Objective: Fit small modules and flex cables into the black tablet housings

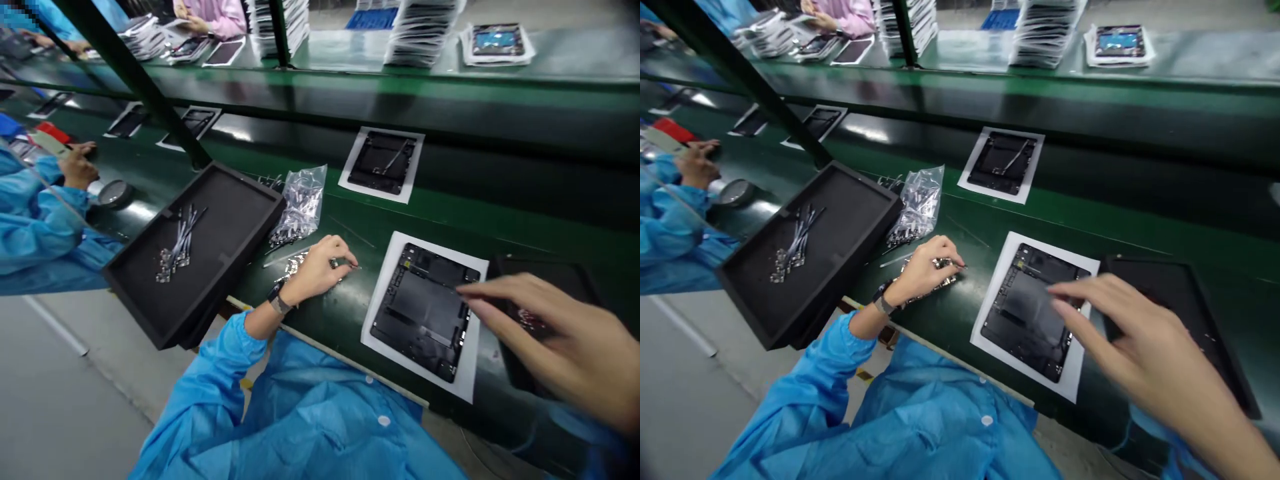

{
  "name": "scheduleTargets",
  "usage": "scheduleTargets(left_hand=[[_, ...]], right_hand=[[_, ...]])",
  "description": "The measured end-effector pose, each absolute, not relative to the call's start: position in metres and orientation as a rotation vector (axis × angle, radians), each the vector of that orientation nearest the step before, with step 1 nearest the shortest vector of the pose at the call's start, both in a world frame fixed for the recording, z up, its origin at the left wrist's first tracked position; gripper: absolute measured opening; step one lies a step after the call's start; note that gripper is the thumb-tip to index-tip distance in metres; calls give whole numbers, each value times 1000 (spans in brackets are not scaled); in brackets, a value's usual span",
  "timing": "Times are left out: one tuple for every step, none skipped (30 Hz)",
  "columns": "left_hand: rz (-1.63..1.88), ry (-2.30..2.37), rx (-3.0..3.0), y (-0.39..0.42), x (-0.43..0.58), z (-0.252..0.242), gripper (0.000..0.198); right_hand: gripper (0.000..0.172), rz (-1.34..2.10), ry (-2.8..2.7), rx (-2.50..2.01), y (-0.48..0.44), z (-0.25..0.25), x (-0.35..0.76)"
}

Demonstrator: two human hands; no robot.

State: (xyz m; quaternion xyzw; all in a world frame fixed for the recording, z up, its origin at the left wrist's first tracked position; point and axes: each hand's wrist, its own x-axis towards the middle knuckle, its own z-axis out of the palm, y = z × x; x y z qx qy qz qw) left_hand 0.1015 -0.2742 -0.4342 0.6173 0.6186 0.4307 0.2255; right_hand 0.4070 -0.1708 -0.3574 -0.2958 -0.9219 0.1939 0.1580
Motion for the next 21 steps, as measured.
scheduleTargets(left_hand=[[1260,1720,1565,-289,106,-431,7],[1308,1716,1384,-306,110,-430,3],[1337,1681,1176,-323,115,-431,4],[1356,1620,967,-341,121,-435,11],[1373,1549,779,-357,128,-440,17],[1399,1491,623,-373,134,-447,21],[1432,1452,505,-387,139,-454,24],[1468,1436,419,-400,143,-460,25],[1499,1437,359,-411,146,-465,26],[1517,1447,322,-421,146,-469,26],[1522,1460,306,-430,146,-471,26],[1518,1475,311,-437,143,-471,28],[1509,1484,328,-443,140,-471,32],[1503,1488,347,-448,136,-471,37],[1501,1487,360,-451,131,-470,40],[1506,1485,360,-453,127,-469,42],[1513,1485,347,-454,122,-468,42],[1523,1489,327,-453,118,-467,40],[1531,1497,312,-453,115,-467,37],[1535,1510,304,-452,112,-466,35],[1536,1523,303,-451,109,-466,34]], right_hand=[[19,622,-2671,-675,-164,-353,378],[18,683,-2702,-519,-159,-352,346],[18,735,-2742,-350,-155,-356,312],[19,786,-2802,-224,-154,-364,277],[20,813,-2884,-123,-154,-374,243],[20,783,-2954,-35,-156,-386,210],[22,726,-3027,29,-158,-398,181],[25,650,-3087,72,-160,-409,156],[27,577,-3125,107,-162,-419,135],[28,521,-3154,140,-164,-427,118],[28,489,-3170,169,-166,-432,106],[28,483,-3179,188,-168,-436,96],[26,496,-3188,200,-171,-438,89],[24,524,-3197,206,-176,-440,85],[22,562,-3206,206,-181,-441,81],[20,599,-3214,203,-189,-443,78],[19,629,-3221,200,-198,-446,75],[17,649,-3225,195,-207,-450,72],[16,660,-3225,185,-217,-454,70],[13,665,-3222,167,-225,-460,68],[11,669,-3216,152,-233,-464,66]])
